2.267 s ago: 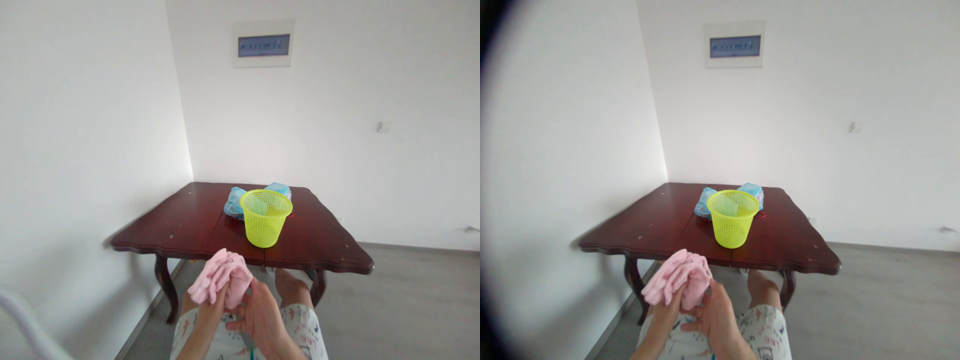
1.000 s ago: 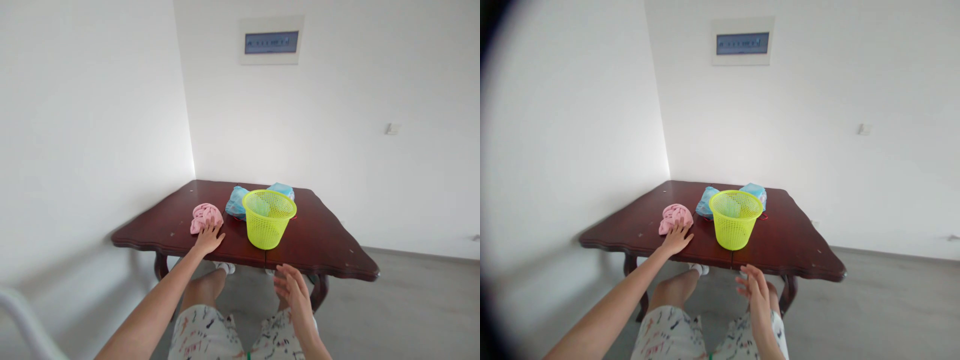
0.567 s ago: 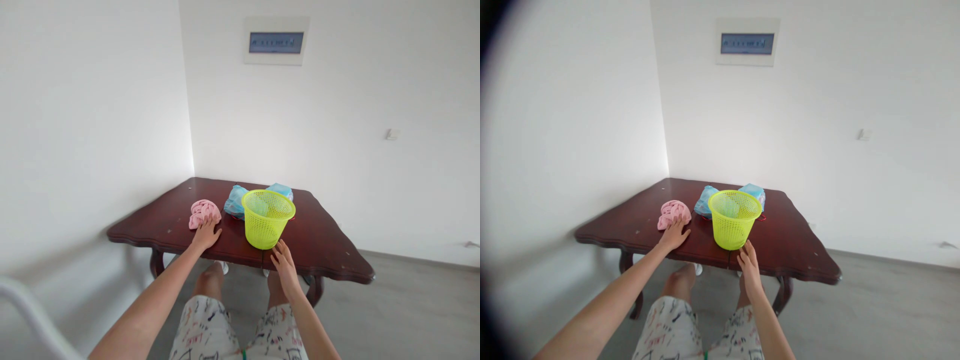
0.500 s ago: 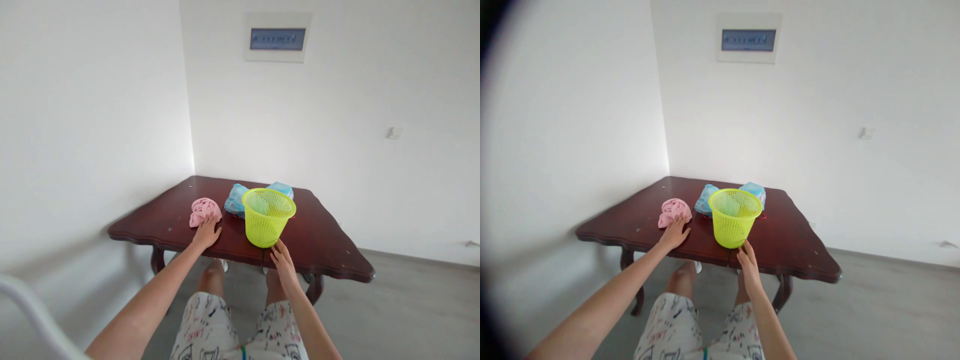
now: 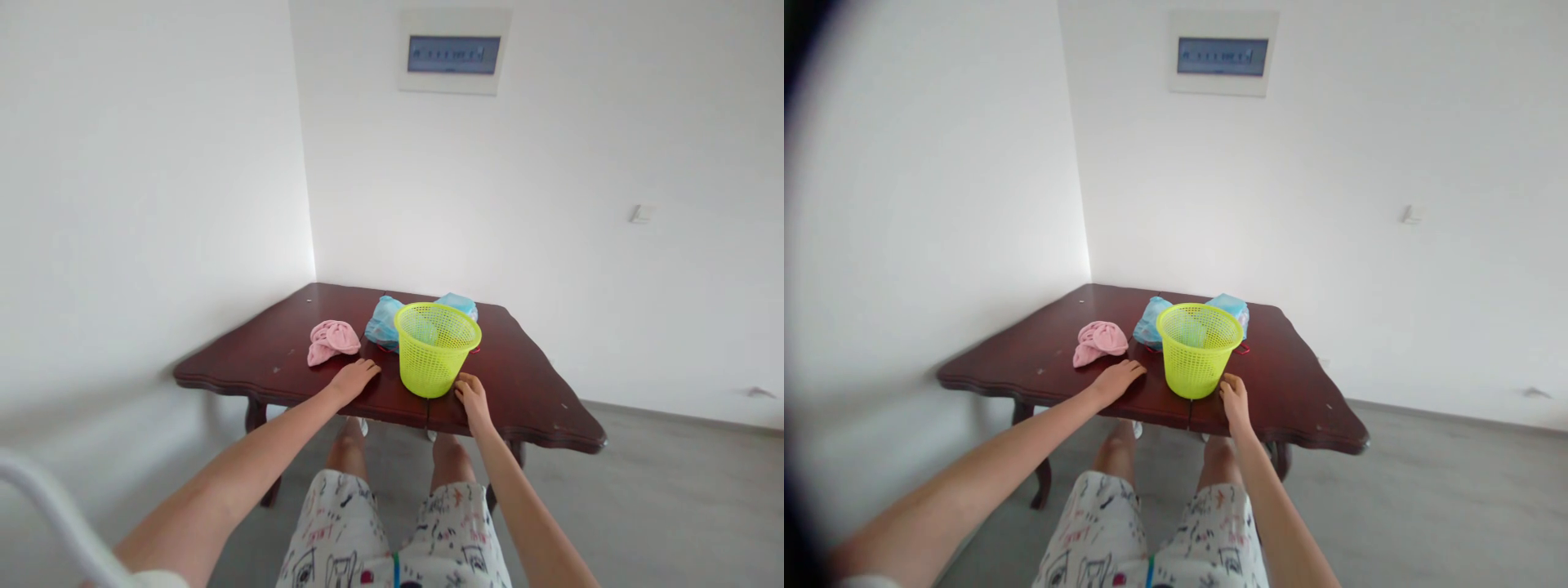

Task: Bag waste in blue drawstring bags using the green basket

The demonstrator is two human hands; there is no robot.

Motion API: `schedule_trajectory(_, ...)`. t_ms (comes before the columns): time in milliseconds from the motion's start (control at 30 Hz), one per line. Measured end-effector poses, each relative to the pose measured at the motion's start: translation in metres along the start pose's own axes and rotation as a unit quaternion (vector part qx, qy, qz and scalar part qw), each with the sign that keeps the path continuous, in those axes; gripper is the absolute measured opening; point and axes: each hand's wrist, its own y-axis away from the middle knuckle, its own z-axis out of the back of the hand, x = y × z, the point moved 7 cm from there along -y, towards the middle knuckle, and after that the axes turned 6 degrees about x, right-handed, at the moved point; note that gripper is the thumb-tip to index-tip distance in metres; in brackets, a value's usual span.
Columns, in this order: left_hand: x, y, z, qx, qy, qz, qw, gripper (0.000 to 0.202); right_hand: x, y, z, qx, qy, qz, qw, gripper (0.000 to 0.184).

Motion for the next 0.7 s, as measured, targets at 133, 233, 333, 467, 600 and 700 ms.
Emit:
schedule_trajectory(133,-0.014,-0.014,-0.003,-0.021,0.044,0.042,0.998,0.035,-0.001,-0.025,-0.004,0.018,-0.064,-0.021,0.998,0.043)
schedule_trajectory(233,-0.022,-0.032,-0.013,-0.045,0.103,0.089,0.99,0.028,0.0,-0.032,-0.01,0.035,-0.071,-0.012,0.997,0.045)
schedule_trajectory(333,-0.024,-0.046,-0.025,-0.058,0.171,0.118,0.977,0.037,-0.002,-0.033,-0.013,0.043,-0.047,0.0,0.998,0.05)
schedule_trajectory(467,-0.021,-0.046,-0.032,-0.073,0.231,0.122,0.962,0.036,-0.004,-0.033,-0.014,0.048,-0.004,0.012,0.999,0.054)
schedule_trajectory(600,-0.021,-0.04,-0.029,-0.087,0.249,0.109,0.958,0.032,-0.004,-0.034,-0.019,0.06,0.05,0.03,0.997,0.05)
schedule_trajectory(700,-0.026,-0.04,-0.026,-0.095,0.237,0.096,0.962,0.035,0.0,-0.034,-0.025,0.07,0.108,0.049,0.99,0.04)
